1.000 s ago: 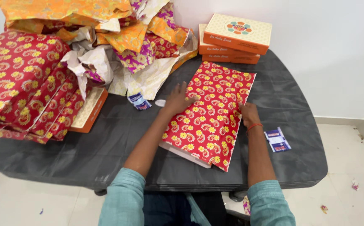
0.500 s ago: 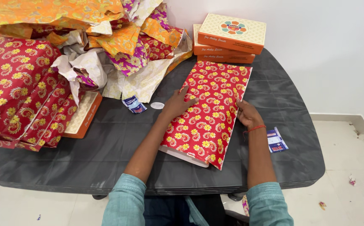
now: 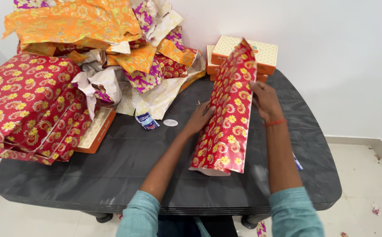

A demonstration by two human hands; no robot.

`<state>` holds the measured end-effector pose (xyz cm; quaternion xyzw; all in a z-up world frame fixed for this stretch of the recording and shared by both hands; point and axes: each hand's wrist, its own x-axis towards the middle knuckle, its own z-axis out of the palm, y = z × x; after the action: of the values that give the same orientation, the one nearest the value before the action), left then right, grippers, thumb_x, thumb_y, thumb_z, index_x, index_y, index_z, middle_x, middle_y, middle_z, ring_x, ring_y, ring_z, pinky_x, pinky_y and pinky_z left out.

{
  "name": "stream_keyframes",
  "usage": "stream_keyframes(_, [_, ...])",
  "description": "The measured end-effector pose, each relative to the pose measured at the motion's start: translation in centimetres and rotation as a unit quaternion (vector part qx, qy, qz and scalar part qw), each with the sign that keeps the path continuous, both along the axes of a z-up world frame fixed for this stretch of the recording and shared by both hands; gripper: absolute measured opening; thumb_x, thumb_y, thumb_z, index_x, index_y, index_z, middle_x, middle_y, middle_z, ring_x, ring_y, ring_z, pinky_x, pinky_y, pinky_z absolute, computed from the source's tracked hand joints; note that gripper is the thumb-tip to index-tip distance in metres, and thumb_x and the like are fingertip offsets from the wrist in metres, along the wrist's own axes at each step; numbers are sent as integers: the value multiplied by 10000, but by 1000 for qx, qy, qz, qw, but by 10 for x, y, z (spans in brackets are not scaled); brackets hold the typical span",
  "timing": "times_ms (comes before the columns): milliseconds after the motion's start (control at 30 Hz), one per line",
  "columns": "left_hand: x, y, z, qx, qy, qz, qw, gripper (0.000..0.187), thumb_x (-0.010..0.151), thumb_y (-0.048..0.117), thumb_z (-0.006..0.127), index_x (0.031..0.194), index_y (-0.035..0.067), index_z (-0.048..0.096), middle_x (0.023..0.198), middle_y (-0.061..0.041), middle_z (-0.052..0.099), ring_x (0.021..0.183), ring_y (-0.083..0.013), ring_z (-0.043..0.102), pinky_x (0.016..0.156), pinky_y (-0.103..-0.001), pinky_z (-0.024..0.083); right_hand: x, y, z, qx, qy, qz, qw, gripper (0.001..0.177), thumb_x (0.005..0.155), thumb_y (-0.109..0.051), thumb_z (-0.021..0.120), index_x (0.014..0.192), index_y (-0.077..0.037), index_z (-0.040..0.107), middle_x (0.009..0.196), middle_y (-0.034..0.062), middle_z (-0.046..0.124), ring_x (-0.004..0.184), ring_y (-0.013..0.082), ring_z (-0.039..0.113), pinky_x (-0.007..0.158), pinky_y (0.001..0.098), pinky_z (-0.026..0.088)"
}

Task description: The person wraps a rectangular box with red floral wrapping paper on a dark table. They fold the paper around the box, crease edges, and secure the seams with adhesive tape. The wrapped box remains on the table at the end.

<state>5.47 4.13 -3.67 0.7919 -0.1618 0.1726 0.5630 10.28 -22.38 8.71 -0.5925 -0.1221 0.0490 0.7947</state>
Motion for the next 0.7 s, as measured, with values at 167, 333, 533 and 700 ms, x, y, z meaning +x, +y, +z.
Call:
stream_keyframes(167, [0, -20, 9, -47, 9, 60, 997, 722, 947, 382, 651, 1547, 59, 415, 1382, -237, 584, 1186, -312, 612, 929, -375, 526, -7, 37, 78, -206, -112, 65, 970, 227, 1002, -246, 666, 1006, -22, 697, 965, 17, 729, 874, 82, 665, 808, 283, 552])
stream_keyframes(333, [4, -42, 20, -243, -24, -32, 969, 684, 900, 153, 665, 1518, 63, 386, 1360, -155, 630, 1161, -222, 634, 944, -377, 534, -11, 93, 115, -461, -275, 82, 840, 289, 991, -264, 706, 934, 17, 672, 860, 97, 707, 776, 161, 658, 757, 363, 549])
stream_keyframes(533, [10, -51, -7, -303, -19, -22, 953, 369, 947, 45, 567, 1299, -58, 606, 1273, -161, 704, 1188, -224, 640, 1020, -367, 487, -30, 134, 93, -563, -436, 115, 693, 205, 939, -248, 700, 963, -46, 715, 943, 162, 708, 877, 321, 679, 813, 451, 533])
stream_keyframes(700, [13, -51, -74, -266, -65, 49, 961, 352, 935, 83, 584, 1268, -32, 586, 1252, -210, 671, 1184, -283, 622, 1015, -398, 464, -74, 136, 22, -506, -438, 50, 742, 179, 984, -171, 650, 975, 8, 652, 1074, 189, 630, 1004, 385, 637, 871, 476, 513])
